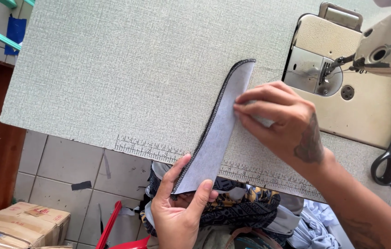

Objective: Trimming a fabric component with scissors and aligning a zipper to a garment piece at a sewing workstation.

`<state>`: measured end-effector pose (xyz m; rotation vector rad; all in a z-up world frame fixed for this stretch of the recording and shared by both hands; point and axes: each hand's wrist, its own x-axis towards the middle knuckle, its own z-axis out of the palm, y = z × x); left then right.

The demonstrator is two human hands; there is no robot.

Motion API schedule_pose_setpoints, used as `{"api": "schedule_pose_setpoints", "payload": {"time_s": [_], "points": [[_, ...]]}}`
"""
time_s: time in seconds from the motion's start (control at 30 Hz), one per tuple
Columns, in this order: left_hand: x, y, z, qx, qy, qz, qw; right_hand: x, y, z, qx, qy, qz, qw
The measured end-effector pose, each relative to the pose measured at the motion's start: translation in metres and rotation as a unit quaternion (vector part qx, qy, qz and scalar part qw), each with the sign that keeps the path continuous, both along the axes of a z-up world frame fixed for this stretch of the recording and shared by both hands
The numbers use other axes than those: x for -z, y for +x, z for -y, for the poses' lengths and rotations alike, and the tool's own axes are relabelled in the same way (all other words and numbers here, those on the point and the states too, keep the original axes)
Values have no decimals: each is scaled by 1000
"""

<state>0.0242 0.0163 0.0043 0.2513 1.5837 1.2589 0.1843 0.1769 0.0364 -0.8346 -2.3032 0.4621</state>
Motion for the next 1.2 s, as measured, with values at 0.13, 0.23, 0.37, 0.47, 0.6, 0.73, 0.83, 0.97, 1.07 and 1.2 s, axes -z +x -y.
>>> {"api": "schedule_pose_setpoints", "payload": {"time_s": [0.13,0.23,0.37,0.47,0.6,0.73,0.83,0.97,1.07,1.2], "points": [[5,2,3,-2,19,-11,1000,2,5,-17,13,15,8,1000],[2,0,2,-4,24,-23,999,7,8,-29,25,55,11,998],[3,-2,3,-7,-3,-17,1000,11,11,-41,39,60,11,997],[6,-3,4,-6,6,-13,1000,13,11,-45,36,65,0,997],[-6,-14,1,86,-22,-88,992,18,12,-46,38,86,4,996],[-11,-46,-3,140,143,-533,822,22,11,-47,43,106,12,993],[-29,-47,-29,133,204,-613,751,22,11,-47,34,103,11,994],[-28,-26,-48,280,209,-608,713,7,14,-24,26,98,22,995],[-21,-20,-56,305,203,-611,702,-21,31,18,37,55,36,997],[-52,-21,-64,300,93,-300,901,-34,75,75,182,0,0,983]]}}
